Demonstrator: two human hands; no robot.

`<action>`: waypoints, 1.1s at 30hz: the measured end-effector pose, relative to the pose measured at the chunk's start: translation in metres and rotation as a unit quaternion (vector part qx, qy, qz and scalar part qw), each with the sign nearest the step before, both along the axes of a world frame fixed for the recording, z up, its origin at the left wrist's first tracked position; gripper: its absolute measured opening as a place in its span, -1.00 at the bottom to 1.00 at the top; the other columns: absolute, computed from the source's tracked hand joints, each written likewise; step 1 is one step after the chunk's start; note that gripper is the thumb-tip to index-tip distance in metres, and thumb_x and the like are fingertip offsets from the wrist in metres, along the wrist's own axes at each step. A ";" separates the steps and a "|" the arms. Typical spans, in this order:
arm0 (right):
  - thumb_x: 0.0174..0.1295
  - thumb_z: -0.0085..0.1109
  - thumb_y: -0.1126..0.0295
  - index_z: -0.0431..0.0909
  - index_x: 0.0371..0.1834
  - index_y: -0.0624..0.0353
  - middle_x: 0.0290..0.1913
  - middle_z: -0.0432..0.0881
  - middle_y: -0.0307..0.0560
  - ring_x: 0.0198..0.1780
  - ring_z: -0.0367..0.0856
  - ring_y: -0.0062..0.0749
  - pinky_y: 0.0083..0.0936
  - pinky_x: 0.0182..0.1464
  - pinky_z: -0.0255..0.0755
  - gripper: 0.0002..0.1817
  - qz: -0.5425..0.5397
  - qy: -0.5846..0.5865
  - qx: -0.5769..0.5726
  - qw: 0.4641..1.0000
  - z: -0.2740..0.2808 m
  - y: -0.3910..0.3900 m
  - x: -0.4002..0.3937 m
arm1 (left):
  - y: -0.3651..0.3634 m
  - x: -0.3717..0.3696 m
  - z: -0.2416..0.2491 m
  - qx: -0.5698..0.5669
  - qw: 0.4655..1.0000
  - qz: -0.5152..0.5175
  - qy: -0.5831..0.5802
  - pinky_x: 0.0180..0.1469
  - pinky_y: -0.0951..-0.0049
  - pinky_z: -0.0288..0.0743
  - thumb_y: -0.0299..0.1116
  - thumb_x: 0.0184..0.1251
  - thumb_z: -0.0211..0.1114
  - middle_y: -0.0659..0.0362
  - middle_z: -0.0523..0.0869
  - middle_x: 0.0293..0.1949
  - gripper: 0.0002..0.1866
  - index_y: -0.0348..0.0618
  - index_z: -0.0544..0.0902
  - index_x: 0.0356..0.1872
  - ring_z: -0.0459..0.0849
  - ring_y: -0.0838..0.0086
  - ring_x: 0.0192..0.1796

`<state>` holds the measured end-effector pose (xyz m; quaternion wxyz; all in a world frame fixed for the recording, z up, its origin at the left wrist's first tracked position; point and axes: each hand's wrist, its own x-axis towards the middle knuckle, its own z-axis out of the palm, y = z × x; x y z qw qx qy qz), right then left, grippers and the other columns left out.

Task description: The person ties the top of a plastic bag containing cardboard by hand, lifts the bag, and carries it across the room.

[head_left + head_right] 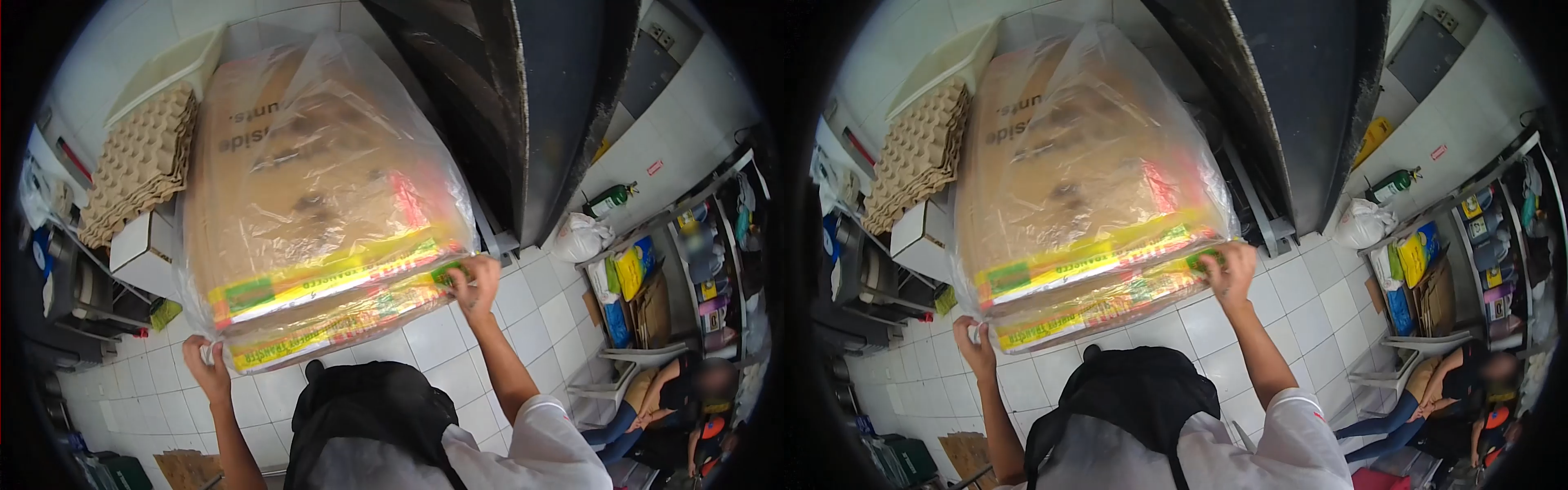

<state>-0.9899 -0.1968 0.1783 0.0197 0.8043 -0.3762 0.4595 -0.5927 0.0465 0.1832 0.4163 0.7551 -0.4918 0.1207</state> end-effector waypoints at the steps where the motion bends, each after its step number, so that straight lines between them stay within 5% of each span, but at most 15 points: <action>1: -0.17 0.28 0.33 0.47 -0.41 0.18 -0.35 0.47 -0.08 -0.31 0.40 -0.24 -0.43 -0.24 0.25 -0.73 -0.054 -0.061 -0.007 0.997 0.001 -0.002 -0.011 | 0.004 -0.004 0.003 0.000 1.000 -0.005 0.001 -0.11 0.35 0.24 -0.52 -0.06 0.20 0.03 0.44 -0.34 -0.82 -0.28 0.41 -0.40 0.40 0.21 -0.21; 4: -0.17 0.30 0.32 0.41 -0.17 0.25 -0.21 0.43 0.00 -0.21 0.41 -0.24 -0.41 -0.17 0.30 -0.53 -0.116 -0.167 0.035 0.978 0.002 -0.007 -0.031 | 0.014 -0.013 0.001 -0.055 0.997 0.019 0.049 0.01 0.35 0.20 -0.52 -0.06 0.19 0.01 0.44 -0.27 -0.76 -0.29 0.40 -0.32 0.39 0.20 -0.12; 6: -0.20 0.33 0.33 0.40 -0.11 0.26 -0.20 0.43 0.00 -0.18 0.41 -0.26 -0.42 -0.18 0.31 -0.47 -0.001 -0.117 0.207 0.971 0.004 -0.010 -0.038 | 0.017 -0.016 -0.003 -0.035 0.991 0.012 0.127 0.06 0.35 0.20 -0.55 -0.05 0.17 0.00 0.45 -0.21 -0.78 -0.29 0.42 -0.31 0.39 0.20 -0.08; 7: -0.22 0.33 0.40 0.42 -0.10 0.24 -0.29 0.45 -0.04 -0.25 0.42 -0.27 -0.48 -0.25 0.32 -0.48 0.022 -0.077 0.165 0.983 0.003 -0.014 -0.037 | 0.016 -0.015 -0.004 -0.033 0.991 0.008 0.127 0.06 0.35 0.20 -0.55 -0.05 0.17 0.00 0.45 -0.21 -0.78 -0.29 0.42 -0.31 0.39 0.20 -0.08; 13: -0.20 0.25 0.54 0.45 -0.37 0.28 -0.53 0.42 -0.04 -0.46 0.40 -0.25 -0.48 -0.42 0.30 -0.74 0.038 -0.008 0.188 0.981 -0.006 -0.049 -0.039 | 0.014 0.023 -0.021 0.092 0.994 -0.048 0.028 -0.14 0.41 0.32 -0.58 0.04 0.08 0.07 0.53 -0.36 -0.94 -0.30 0.43 -0.42 0.47 0.34 -0.27; 18: -0.16 0.23 0.53 0.44 -0.38 0.28 -0.51 0.44 -0.03 -0.48 0.41 -0.28 -0.47 -0.45 0.31 -0.76 -0.020 -0.098 0.178 0.979 -0.005 -0.045 -0.025 | 0.006 0.038 -0.020 0.024 0.988 0.021 0.150 -0.37 0.56 0.30 -0.53 0.19 0.02 0.20 0.44 -0.53 -0.91 -0.31 0.40 -0.48 0.37 0.51 -0.47; 20: -0.15 0.27 0.45 0.45 -0.35 0.28 -0.47 0.45 -0.06 -0.45 0.42 -0.34 -0.47 -0.40 0.32 -0.71 0.018 -0.179 0.302 0.936 0.002 -0.038 -0.026 | 0.009 0.043 -0.021 0.007 0.980 0.002 0.197 -0.38 0.58 0.26 -0.42 0.26 -0.01 0.25 0.37 -0.56 -0.83 -0.30 0.38 -0.48 0.30 0.56 -0.47; 21: -0.05 0.24 0.25 0.45 -0.30 0.27 -0.44 0.45 -0.10 -0.43 0.41 -0.41 -0.52 -0.36 0.31 -0.65 0.046 -0.132 0.224 0.965 0.001 -0.038 -0.031 | 0.012 0.046 -0.018 -0.022 0.979 0.003 0.202 -0.40 0.60 0.23 -0.35 0.28 -0.05 0.25 0.34 -0.57 -0.78 -0.28 0.38 -0.49 0.28 0.58 -0.48; 24: 0.04 0.11 0.08 0.45 -0.27 0.25 -0.43 0.43 -0.14 -0.42 0.39 -0.44 -0.56 -0.33 0.29 -0.58 -0.021 -0.156 0.163 0.974 0.002 -0.015 -0.050 | 0.035 0.076 -0.056 -0.121 0.946 0.020 0.300 -0.44 0.60 0.14 -0.15 0.33 -0.16 0.27 0.27 -0.60 -0.64 -0.22 0.36 -0.52 0.24 0.60 -0.50; 26: 0.13 -0.03 0.00 0.45 -0.25 0.23 -0.47 0.43 -0.17 -0.43 0.38 -0.49 -0.61 -0.33 0.28 -0.55 -0.091 -0.198 0.145 0.965 -0.032 -0.001 -0.066 | 0.052 0.087 -0.087 -0.064 0.930 0.059 0.357 -0.49 0.58 0.13 -0.13 0.33 -0.17 0.29 0.25 -0.63 -0.64 -0.19 0.36 -0.53 0.23 0.59 -0.54; 28: 0.16 -0.07 -0.01 0.46 -0.31 0.24 -0.56 0.42 -0.20 -0.50 0.38 -0.53 -0.61 -0.41 0.29 -0.55 -0.182 -0.363 0.289 0.867 -0.077 0.023 -0.080 | 0.074 0.105 -0.147 0.090 0.954 0.036 0.285 -0.58 0.52 0.13 -0.11 0.33 -0.18 0.29 0.27 -0.72 -0.60 -0.18 0.32 -0.60 0.23 0.55 -0.62; 29: 0.17 -0.12 -0.04 0.46 -0.31 0.21 -0.57 0.43 -0.22 -0.52 0.38 -0.57 -0.64 -0.45 0.28 -0.53 -0.207 -0.379 0.352 0.830 -0.122 0.039 -0.088 | 0.096 0.140 -0.209 0.179 0.948 0.023 0.263 -0.50 0.53 0.25 -0.12 0.32 -0.17 0.21 0.43 -0.65 -0.59 -0.22 0.42 -0.55 0.36 0.48 -0.58; 30: 0.18 -0.16 -0.08 0.45 -0.30 0.19 -0.57 0.44 -0.24 -0.54 0.38 -0.61 -0.67 -0.49 0.28 -0.51 -0.230 -0.397 0.411 0.788 -0.161 0.061 -0.092 | 0.097 0.134 -0.243 0.141 0.913 0.021 0.381 -0.32 0.38 0.38 -0.14 0.31 -0.15 0.09 0.57 -0.48 -0.61 -0.26 0.51 -0.42 0.51 0.42 -0.41; 32: 0.17 -0.22 -0.13 0.46 -0.31 0.19 -0.56 0.51 -0.17 -0.59 0.46 -0.54 -0.62 -0.62 0.28 -0.46 -0.274 -0.434 0.522 0.681 -0.249 0.124 -0.096 | 0.099 0.133 -0.281 0.300 0.891 -0.068 0.333 -0.31 0.37 0.38 -0.18 0.25 -0.12 0.09 0.57 -0.47 -0.65 -0.25 0.52 -0.43 0.51 0.39 -0.39; 33: 0.14 -0.20 -0.16 0.46 -0.32 0.21 -0.53 0.54 -0.11 -0.58 0.48 -0.50 -0.60 -0.64 0.28 -0.42 -0.322 -0.411 0.567 0.637 -0.241 0.161 -0.083 | 0.087 0.124 -0.282 0.353 0.875 -0.121 0.307 -0.31 0.36 0.38 -0.19 0.23 -0.10 0.09 0.57 -0.47 -0.67 -0.24 0.52 -0.43 0.51 0.38 -0.39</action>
